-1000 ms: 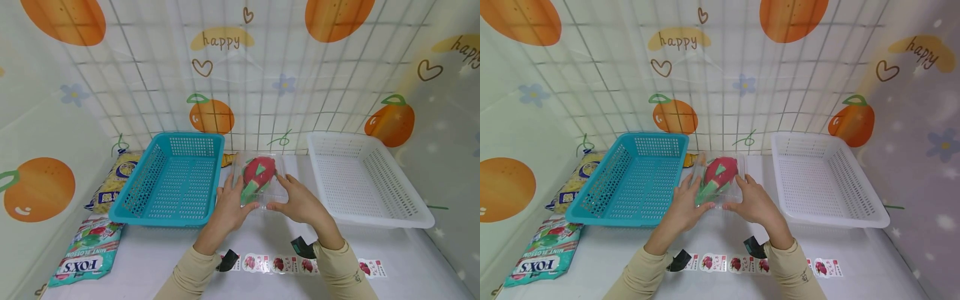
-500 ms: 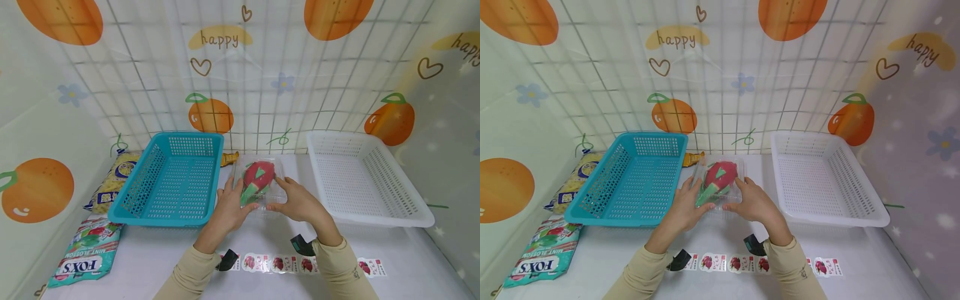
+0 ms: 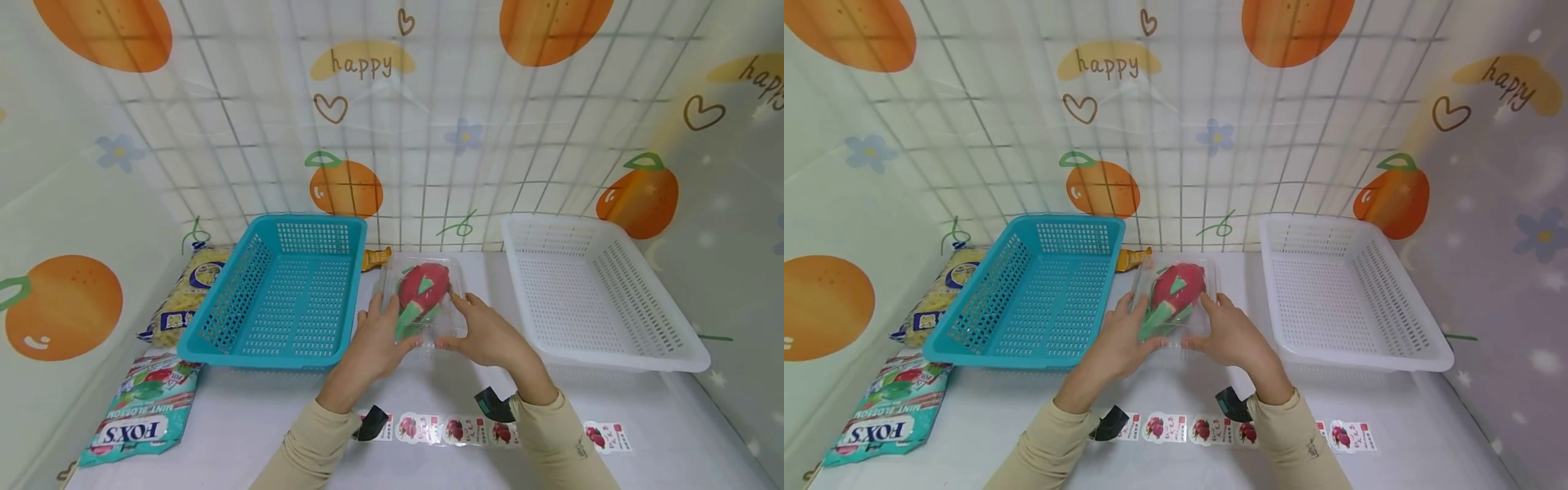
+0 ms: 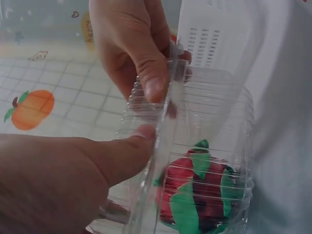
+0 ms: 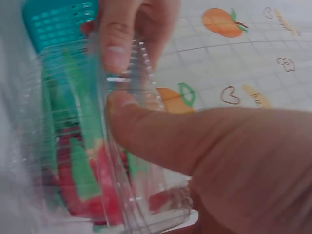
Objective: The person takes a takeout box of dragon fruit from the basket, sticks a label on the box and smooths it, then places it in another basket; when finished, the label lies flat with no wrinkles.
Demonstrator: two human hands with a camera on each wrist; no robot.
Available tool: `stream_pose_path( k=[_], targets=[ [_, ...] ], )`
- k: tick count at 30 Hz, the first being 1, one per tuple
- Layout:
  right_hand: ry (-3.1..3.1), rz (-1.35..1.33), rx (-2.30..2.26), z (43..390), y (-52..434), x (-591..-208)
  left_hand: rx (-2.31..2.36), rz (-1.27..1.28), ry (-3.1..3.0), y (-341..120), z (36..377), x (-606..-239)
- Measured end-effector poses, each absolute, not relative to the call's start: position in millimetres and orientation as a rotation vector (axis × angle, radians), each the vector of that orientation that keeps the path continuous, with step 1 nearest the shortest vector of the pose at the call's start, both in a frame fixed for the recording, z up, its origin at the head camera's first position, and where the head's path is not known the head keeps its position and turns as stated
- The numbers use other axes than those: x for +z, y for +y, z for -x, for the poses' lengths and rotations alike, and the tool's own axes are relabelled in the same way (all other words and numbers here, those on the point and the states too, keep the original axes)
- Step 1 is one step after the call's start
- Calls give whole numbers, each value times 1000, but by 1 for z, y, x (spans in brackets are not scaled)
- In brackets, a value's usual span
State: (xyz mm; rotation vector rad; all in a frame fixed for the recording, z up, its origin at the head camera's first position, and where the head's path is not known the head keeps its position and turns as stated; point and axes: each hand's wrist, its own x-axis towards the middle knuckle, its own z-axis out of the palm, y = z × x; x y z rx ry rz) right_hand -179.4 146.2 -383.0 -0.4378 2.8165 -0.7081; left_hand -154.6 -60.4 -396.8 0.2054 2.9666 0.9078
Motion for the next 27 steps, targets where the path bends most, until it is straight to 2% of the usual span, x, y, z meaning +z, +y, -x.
stream_pose_path(
  k=[7,27],
  targets=[
    [2845,460,-675,175,146,-393,763,-217,2969,-58,152,-399],
    [2877,431,-576,170,140,-399,788,-256,2967,-56,154,-413]
  ],
)
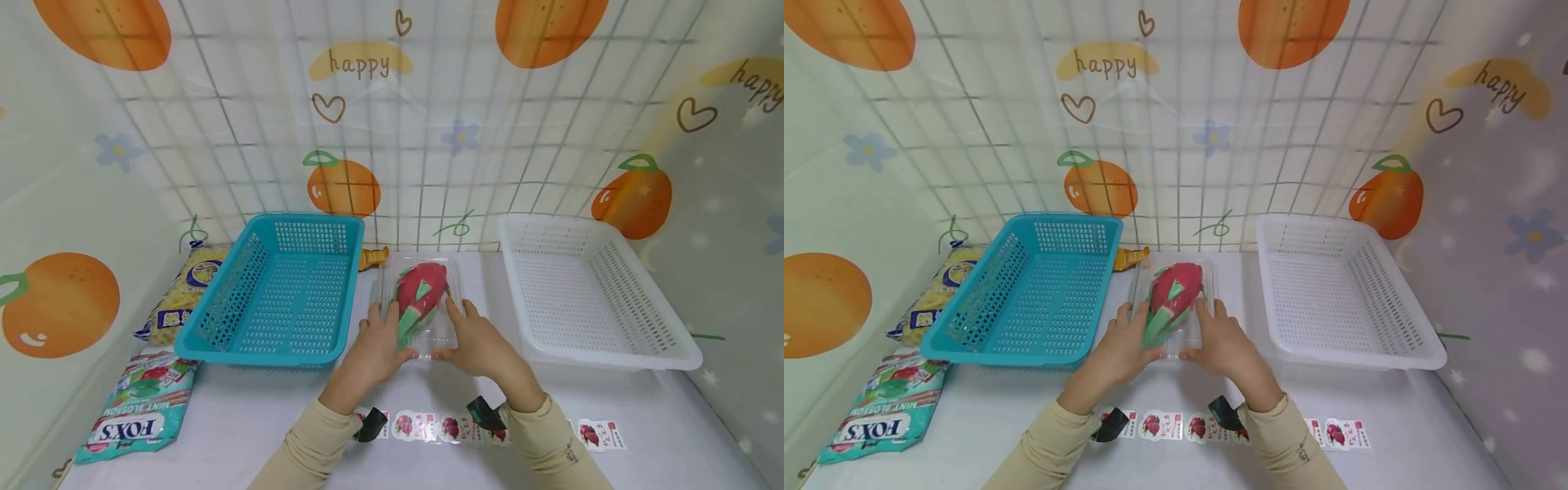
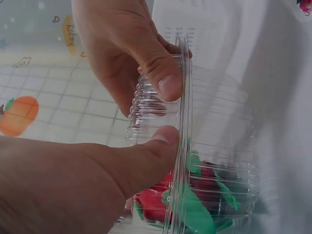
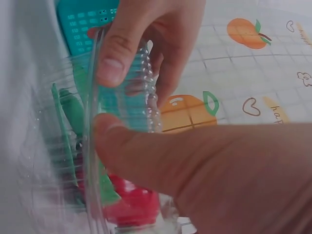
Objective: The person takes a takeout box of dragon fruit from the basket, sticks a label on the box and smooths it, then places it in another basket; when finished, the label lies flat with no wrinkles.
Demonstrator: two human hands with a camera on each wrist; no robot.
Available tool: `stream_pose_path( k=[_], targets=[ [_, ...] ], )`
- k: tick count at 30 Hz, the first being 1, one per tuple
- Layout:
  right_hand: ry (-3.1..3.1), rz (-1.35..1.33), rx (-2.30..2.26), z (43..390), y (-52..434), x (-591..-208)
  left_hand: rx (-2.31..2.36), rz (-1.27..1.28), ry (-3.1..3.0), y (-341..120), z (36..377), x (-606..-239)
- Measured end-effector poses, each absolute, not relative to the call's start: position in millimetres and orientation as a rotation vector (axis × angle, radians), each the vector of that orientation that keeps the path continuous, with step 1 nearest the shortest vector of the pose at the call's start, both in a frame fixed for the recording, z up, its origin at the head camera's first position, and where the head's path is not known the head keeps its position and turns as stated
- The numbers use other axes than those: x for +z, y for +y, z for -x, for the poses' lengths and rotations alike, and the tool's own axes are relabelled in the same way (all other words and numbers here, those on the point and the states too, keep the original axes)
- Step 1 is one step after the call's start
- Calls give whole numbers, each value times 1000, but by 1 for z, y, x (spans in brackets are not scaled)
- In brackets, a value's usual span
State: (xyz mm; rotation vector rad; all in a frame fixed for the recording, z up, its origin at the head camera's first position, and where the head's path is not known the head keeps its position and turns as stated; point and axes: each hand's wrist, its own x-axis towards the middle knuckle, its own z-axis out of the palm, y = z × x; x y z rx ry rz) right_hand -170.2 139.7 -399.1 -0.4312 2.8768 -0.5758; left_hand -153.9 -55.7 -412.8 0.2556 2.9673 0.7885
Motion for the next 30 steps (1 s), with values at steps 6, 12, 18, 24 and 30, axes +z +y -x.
stream_pose_path(
  k=[6,12,18,24,30],
  targets=[
    [2897,432,-545,170,138,-402,795,-268,2970,-56,154,-416],
    [2907,433,-539,169,135,-404,799,-262,2979,-56,155,-419],
    [2912,426,-525,168,134,-405,794,-267,2984,-56,156,-421],
    [2914,438,-520,168,133,-405,787,-297,2997,-57,155,-422],
    [2910,446,-503,168,134,-405,774,-299,2986,-58,155,-420]
  ],
)
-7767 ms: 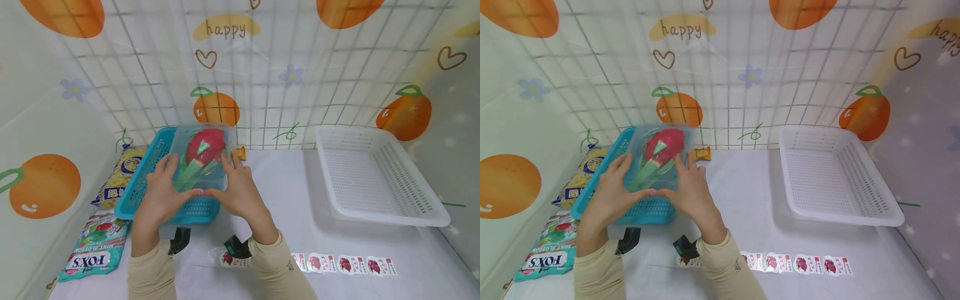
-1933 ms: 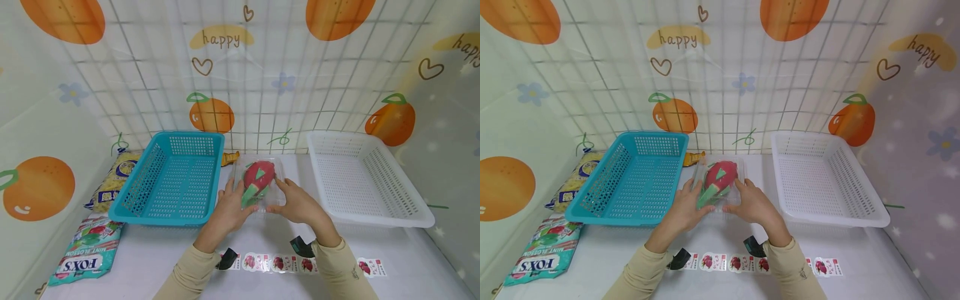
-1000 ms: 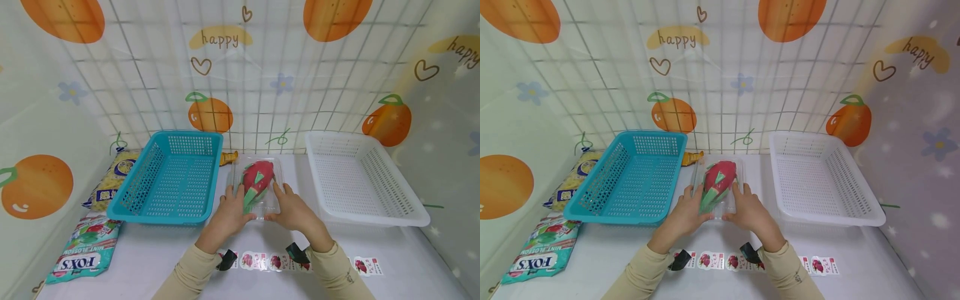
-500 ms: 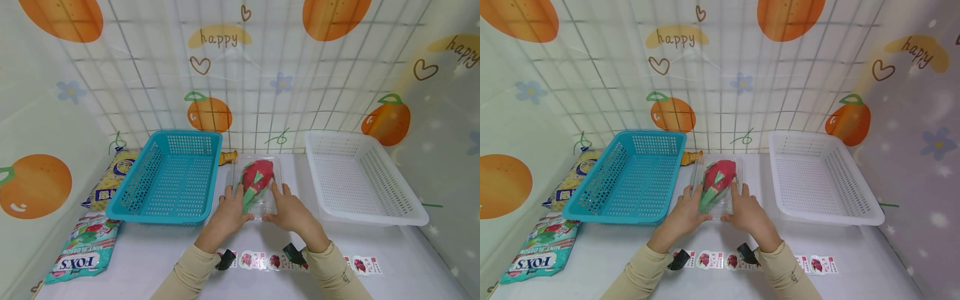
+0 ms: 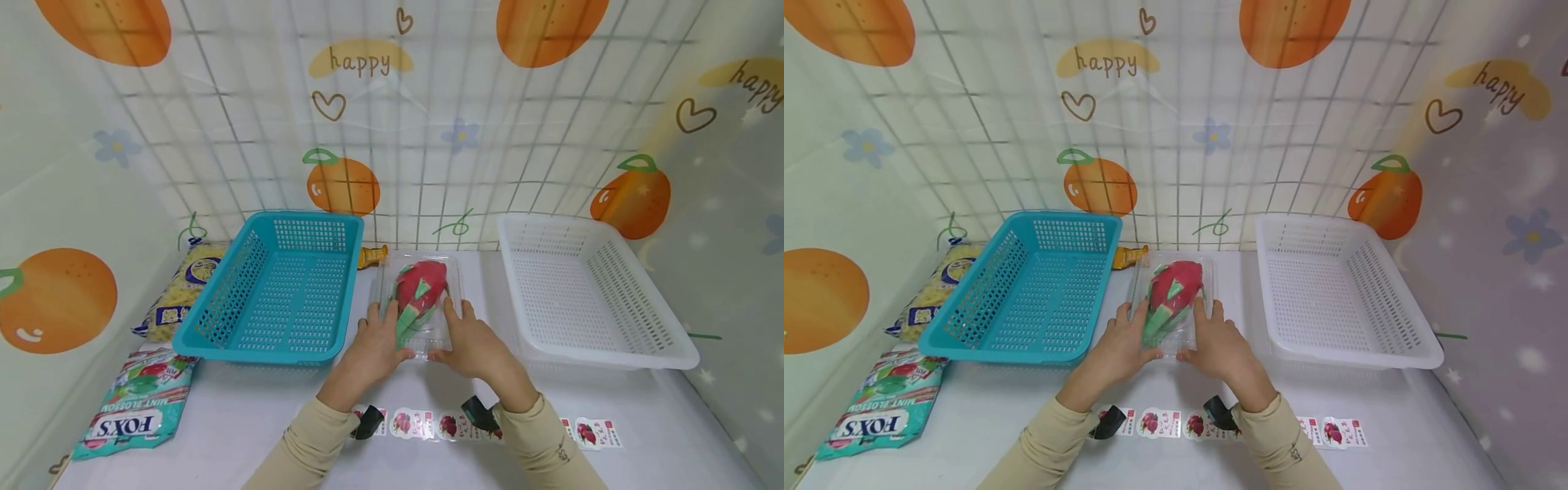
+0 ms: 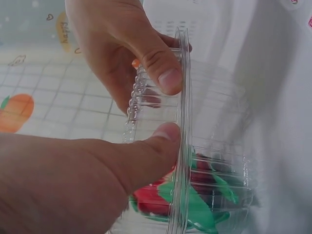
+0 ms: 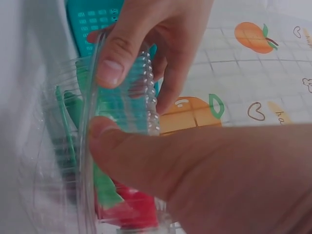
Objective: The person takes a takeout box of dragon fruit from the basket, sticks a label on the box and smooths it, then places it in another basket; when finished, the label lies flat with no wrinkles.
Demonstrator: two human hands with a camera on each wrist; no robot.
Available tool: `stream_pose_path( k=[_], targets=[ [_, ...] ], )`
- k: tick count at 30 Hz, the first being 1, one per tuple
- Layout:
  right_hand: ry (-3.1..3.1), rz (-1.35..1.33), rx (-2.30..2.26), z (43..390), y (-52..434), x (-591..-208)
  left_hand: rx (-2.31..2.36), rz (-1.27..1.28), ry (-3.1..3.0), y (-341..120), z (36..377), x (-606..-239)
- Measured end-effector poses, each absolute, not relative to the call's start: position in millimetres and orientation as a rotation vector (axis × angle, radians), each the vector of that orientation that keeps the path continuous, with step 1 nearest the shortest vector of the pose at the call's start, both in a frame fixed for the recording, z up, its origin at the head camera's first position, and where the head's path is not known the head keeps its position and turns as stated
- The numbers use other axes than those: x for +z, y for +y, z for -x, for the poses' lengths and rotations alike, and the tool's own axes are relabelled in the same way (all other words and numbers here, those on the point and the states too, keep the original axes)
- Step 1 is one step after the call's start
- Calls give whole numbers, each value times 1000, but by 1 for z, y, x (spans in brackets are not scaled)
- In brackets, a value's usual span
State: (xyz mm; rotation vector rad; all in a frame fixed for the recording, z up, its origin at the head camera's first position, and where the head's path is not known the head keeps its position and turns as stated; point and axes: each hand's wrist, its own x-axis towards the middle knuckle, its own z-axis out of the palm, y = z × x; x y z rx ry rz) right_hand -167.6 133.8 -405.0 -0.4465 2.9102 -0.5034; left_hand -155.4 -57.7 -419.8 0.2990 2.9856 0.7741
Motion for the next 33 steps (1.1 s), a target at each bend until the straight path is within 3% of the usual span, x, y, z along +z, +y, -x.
stream_pose_path(
  k=[19,33],
  targets=[
    [2876,407,-483,169,139,-396,734,-298,2986,-65,153,-415],
    [2991,419,-436,156,147,-374,799,-289,2983,-80,140,-386]
  ],
)
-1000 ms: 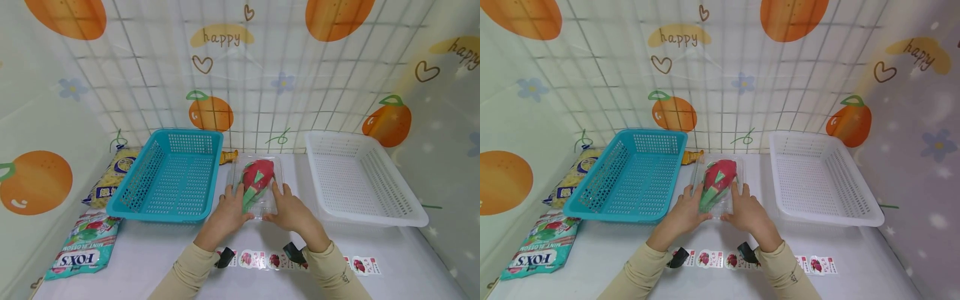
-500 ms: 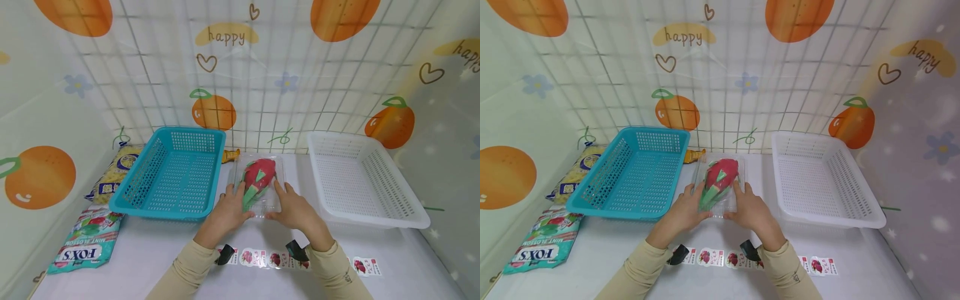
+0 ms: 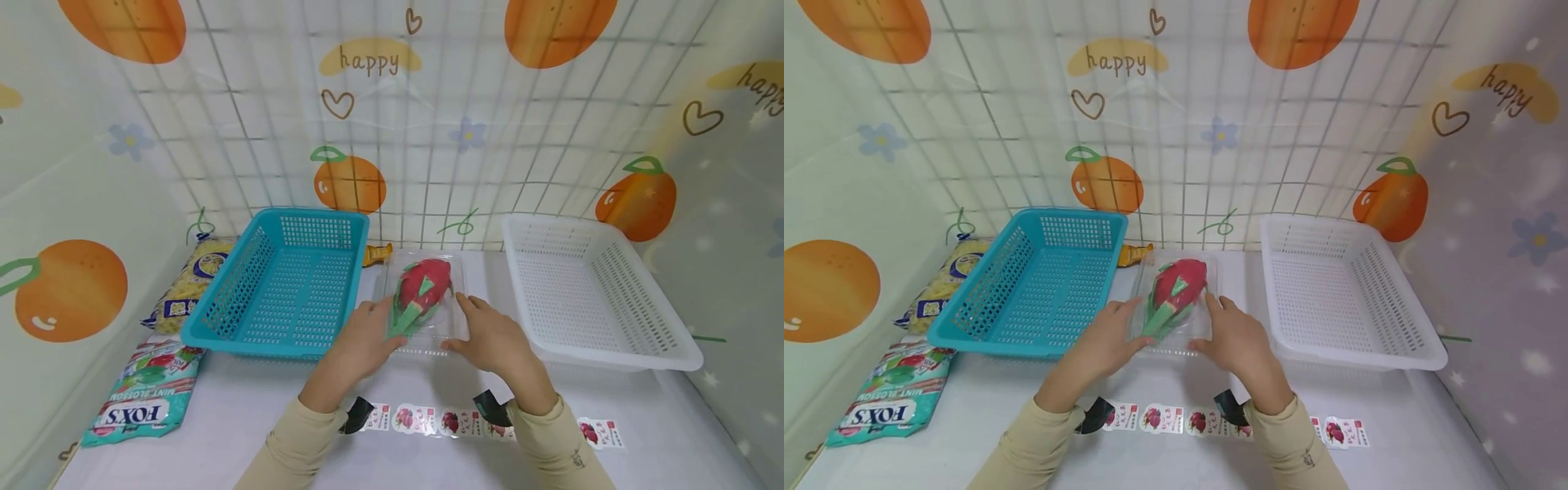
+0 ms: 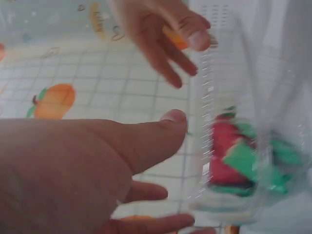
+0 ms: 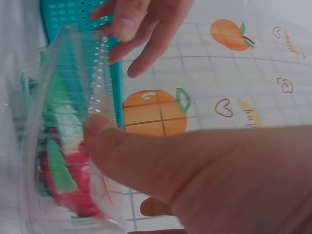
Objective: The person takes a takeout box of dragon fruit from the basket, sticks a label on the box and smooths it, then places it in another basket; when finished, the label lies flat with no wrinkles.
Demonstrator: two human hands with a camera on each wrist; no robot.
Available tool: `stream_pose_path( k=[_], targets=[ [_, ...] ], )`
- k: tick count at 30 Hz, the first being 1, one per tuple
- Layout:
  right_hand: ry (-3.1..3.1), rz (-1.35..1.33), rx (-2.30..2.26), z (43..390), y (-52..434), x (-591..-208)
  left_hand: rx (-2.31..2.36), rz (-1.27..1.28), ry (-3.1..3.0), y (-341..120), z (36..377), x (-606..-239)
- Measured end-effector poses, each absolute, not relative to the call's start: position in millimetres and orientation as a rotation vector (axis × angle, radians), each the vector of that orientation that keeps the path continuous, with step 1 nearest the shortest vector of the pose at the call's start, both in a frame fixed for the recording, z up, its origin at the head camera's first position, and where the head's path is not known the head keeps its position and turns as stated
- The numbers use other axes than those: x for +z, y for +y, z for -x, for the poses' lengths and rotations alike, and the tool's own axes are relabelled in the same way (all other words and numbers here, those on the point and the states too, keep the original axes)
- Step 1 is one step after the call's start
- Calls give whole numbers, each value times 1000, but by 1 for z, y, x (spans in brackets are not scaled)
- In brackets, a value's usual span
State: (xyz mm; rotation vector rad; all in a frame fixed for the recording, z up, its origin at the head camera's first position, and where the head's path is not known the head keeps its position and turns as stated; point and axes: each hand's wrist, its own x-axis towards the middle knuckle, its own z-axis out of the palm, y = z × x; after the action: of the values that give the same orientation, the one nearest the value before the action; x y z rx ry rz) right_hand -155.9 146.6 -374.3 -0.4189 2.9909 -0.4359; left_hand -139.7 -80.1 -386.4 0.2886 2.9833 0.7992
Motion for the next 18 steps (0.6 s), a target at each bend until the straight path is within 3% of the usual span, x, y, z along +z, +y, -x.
stream_pose_path(
  k=[9,18],
  targets=[
    [2994,499,-650,153,144,-368,1069,-443,2887,-126,128,-369],
    [2920,713,-841,139,123,-369,1053,-715,2794,-174,116,-365]
  ],
)
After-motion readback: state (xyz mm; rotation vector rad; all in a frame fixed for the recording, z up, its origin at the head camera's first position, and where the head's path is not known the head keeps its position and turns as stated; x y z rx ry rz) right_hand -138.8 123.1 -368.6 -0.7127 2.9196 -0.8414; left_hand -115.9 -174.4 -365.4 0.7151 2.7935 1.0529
